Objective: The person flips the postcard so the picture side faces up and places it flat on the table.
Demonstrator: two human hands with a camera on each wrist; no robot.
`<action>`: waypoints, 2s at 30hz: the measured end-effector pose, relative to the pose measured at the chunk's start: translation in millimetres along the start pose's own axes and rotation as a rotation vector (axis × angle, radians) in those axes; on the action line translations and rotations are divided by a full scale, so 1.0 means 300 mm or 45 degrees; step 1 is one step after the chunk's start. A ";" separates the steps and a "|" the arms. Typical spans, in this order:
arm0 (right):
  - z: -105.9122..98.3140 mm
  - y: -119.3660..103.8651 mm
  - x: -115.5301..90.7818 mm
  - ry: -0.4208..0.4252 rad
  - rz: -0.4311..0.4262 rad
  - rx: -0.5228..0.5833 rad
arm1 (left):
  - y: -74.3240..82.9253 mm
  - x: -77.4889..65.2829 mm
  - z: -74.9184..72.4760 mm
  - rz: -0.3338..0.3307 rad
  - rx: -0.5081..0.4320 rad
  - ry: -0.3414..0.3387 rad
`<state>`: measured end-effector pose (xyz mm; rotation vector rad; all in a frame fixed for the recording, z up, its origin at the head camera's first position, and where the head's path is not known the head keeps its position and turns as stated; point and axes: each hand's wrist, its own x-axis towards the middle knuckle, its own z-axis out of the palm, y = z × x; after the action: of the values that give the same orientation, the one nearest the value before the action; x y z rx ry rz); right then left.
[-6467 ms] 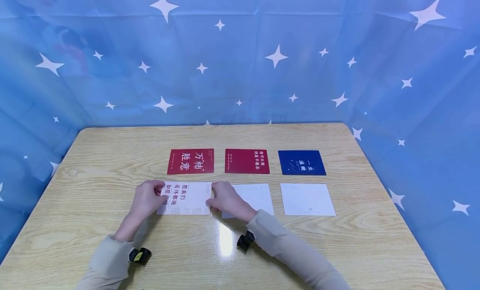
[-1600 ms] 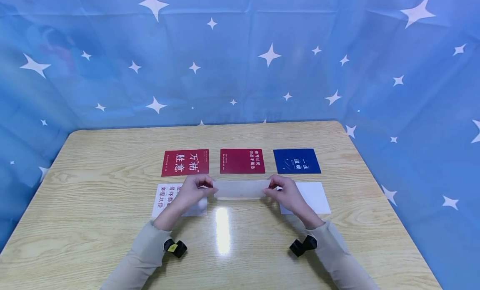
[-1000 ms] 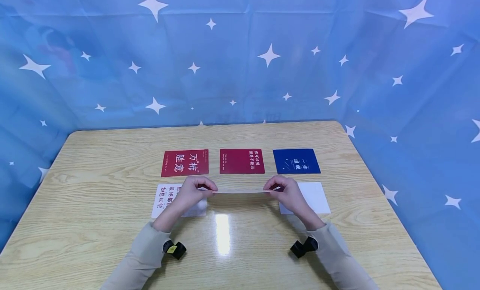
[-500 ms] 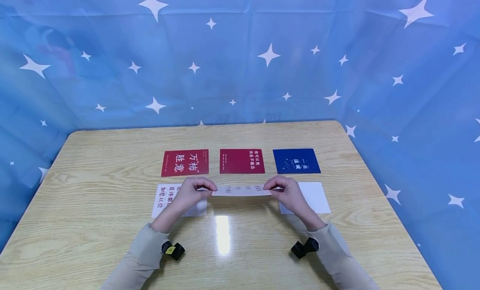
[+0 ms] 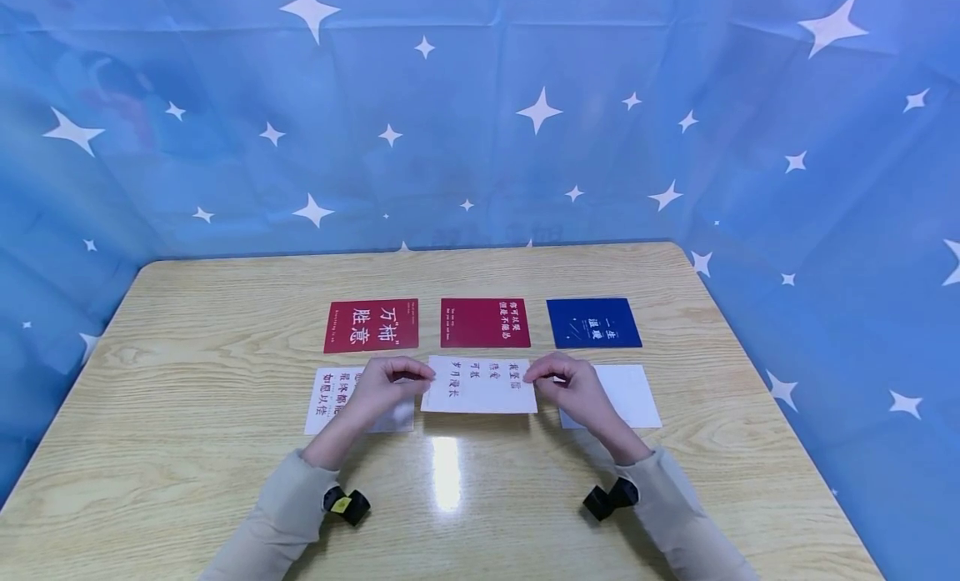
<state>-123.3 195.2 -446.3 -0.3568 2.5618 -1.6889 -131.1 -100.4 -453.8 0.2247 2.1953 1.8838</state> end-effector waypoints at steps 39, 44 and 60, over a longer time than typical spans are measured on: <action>0.046 0.015 0.000 0.113 0.222 -0.342 | 0.006 0.019 0.112 0.082 0.527 0.113; 0.060 -0.003 0.003 0.083 0.233 -0.348 | 0.012 0.002 0.101 0.057 0.494 0.107; -0.140 0.049 -0.041 0.203 0.181 -0.414 | 0.097 0.091 0.188 0.048 0.423 -0.164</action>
<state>-120.9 241.1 -443.8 -0.0500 2.9023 -1.3032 -142.6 -35.0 -435.2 0.4361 2.4156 1.4649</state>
